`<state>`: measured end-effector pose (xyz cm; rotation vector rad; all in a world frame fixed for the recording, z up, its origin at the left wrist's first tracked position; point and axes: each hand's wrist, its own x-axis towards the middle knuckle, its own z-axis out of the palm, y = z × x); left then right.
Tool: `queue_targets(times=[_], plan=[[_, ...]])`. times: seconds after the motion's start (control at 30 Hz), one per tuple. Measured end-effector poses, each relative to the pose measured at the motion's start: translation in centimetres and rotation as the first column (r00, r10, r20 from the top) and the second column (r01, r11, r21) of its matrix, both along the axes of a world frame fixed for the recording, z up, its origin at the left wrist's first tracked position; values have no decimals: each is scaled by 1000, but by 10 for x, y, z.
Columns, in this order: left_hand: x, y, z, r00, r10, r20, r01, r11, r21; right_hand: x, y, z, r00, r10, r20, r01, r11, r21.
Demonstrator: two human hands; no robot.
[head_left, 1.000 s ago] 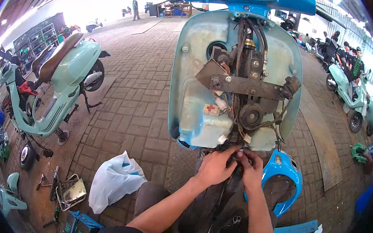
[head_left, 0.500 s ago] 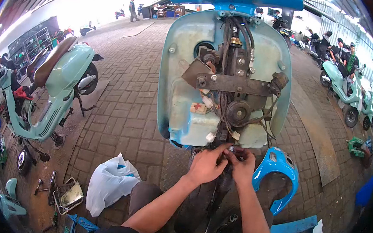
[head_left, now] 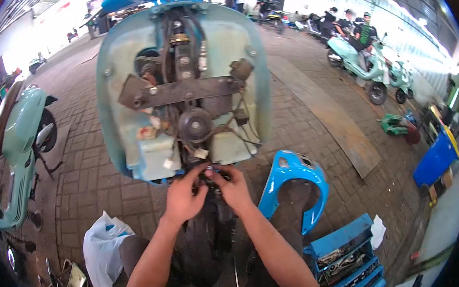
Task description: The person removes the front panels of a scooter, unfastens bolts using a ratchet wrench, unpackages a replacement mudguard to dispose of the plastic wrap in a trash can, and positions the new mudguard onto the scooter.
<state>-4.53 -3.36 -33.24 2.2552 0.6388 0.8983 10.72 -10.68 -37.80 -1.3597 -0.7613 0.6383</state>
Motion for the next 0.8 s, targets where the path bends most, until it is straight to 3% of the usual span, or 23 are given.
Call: queue_targets(times=[0.03,0.07,0.17,0.27,0.33,0.5,0.6,0.63,0.67,0.7,0.73,0.8], plan=[[0,0,1,999,-25,21,26,999,-43,-6,-8,21,999,18,34,-17,999,-47],[1,-2,2,999,-12,39,13,1000,-22,-7,-1,10,1000,-7,-4,7,999,51],[1,-3,5,1000,-27,13,27,999,-29,2,2,-2,1000,2,-24,-2,1000,4],[2,-2,3,1000,-27,4,27,998,-51,0,-3,10,990,48,-134,-40,997,65],[2,-3,1,999,-17,31,19,998,-52,-8,-11,28,999,-13,34,14,999,-31],[1,-3,2,999,-22,-34,22,1000,-7,3,-2,-7,966,127,-223,-103,988,117],[2,-3,-1,998,6,-69,-4,999,33,-4,-13,20,996,44,-74,-41,998,40],[1,-3,5,985,-18,-172,2,996,-95,-9,-9,20,991,-84,106,78,995,62],[1,3,-10,987,-3,-163,0,1000,-21,-3,-7,16,999,18,-27,-19,1000,-24],[4,7,-25,988,22,-154,-15,999,42,-1,-8,15,998,23,-53,-22,999,29],[1,2,-13,993,19,-115,-12,998,56,-7,-10,27,991,37,-131,-39,999,-9],[-3,-1,-8,999,-8,-44,10,999,35,1,-7,12,990,-4,-138,8,1000,30]])
